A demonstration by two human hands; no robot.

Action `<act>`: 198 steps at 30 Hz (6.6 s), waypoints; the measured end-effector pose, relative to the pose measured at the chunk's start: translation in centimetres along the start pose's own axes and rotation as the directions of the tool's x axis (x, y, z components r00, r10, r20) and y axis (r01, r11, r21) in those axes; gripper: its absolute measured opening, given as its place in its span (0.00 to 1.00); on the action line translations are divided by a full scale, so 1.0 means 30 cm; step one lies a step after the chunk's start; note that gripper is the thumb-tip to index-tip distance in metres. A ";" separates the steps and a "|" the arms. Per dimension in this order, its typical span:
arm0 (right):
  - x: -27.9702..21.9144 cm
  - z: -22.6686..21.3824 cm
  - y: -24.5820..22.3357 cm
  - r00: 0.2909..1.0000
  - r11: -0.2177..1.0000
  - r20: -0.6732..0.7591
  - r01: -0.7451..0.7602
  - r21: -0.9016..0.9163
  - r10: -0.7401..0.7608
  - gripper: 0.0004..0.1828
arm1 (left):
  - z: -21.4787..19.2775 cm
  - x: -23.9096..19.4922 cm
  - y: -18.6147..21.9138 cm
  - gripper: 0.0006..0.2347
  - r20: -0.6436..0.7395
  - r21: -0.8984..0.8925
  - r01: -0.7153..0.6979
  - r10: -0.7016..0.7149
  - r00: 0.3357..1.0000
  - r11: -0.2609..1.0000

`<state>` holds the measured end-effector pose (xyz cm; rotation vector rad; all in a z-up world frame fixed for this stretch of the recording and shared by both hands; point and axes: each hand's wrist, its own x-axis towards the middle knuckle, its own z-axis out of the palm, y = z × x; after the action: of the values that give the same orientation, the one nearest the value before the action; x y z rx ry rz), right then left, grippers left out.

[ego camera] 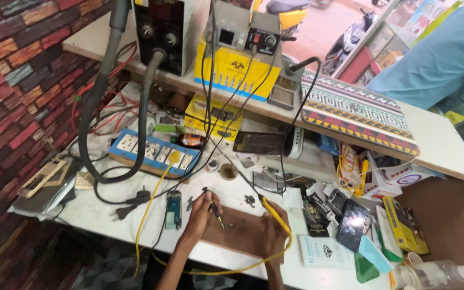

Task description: The person uses a soldering iron and solder wire to solder small electronic components on a workbench. They hold the components with one hand while applying heat and solder with the other, working on a small circuit board or connector.

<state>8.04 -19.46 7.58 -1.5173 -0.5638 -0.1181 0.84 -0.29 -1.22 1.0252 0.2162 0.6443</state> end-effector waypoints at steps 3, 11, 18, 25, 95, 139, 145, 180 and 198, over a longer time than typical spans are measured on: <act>-0.021 -0.022 0.063 0.993 0.989 -0.045 -0.105 0.102 0.110 0.17 | 0.001 0.001 0.004 0.18 -0.046 -0.012 -0.010 0.010 0.999 1.000; -0.019 -0.041 0.113 0.991 0.978 -0.021 -0.129 0.163 0.134 0.20 | 0.040 -0.013 0.055 0.19 0.078 0.172 -0.054 0.041 0.996 0.984; -0.032 -0.062 0.180 0.998 0.958 0.038 -0.055 0.281 0.047 0.22 | 0.018 -0.016 -0.021 0.18 -0.011 0.123 -0.114 0.116 0.993 0.986; -0.028 -0.060 0.220 0.980 0.910 -0.196 0.047 0.411 0.038 0.24 | 0.008 -0.011 -0.027 0.17 -0.085 0.089 -0.134 0.141 0.986 0.987; -0.029 -0.085 0.229 0.884 0.854 -0.370 -0.060 0.517 0.286 0.26 | 0.072 -0.070 0.069 0.16 0.067 0.204 -0.247 0.238 0.969 0.947; -0.021 -0.068 0.259 0.705 0.875 -0.573 -0.144 0.461 0.418 0.21 | 0.080 -0.085 0.112 0.16 0.211 0.329 -0.245 0.182 0.961 0.912; -0.020 -0.052 0.217 0.760 0.892 -0.522 -0.165 0.422 0.387 0.25 | 0.081 -0.091 0.132 0.16 0.225 0.423 -0.283 0.203 0.953 0.861; -0.046 -0.046 0.176 0.904 0.955 -0.370 -0.116 0.272 0.215 0.28 | 0.093 -0.095 0.166 0.15 0.260 0.485 -0.368 0.272 0.927 0.793; -0.040 -0.080 0.300 0.805 0.920 -0.467 -0.238 0.311 0.366 0.21 | 0.106 -0.084 0.161 0.12 0.199 0.489 -0.327 0.261 0.945 0.809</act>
<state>11.38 -21.43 -0.98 -1.2476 0.1059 -0.1953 -1.63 -2.36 4.20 1.6397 0.1221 0.8253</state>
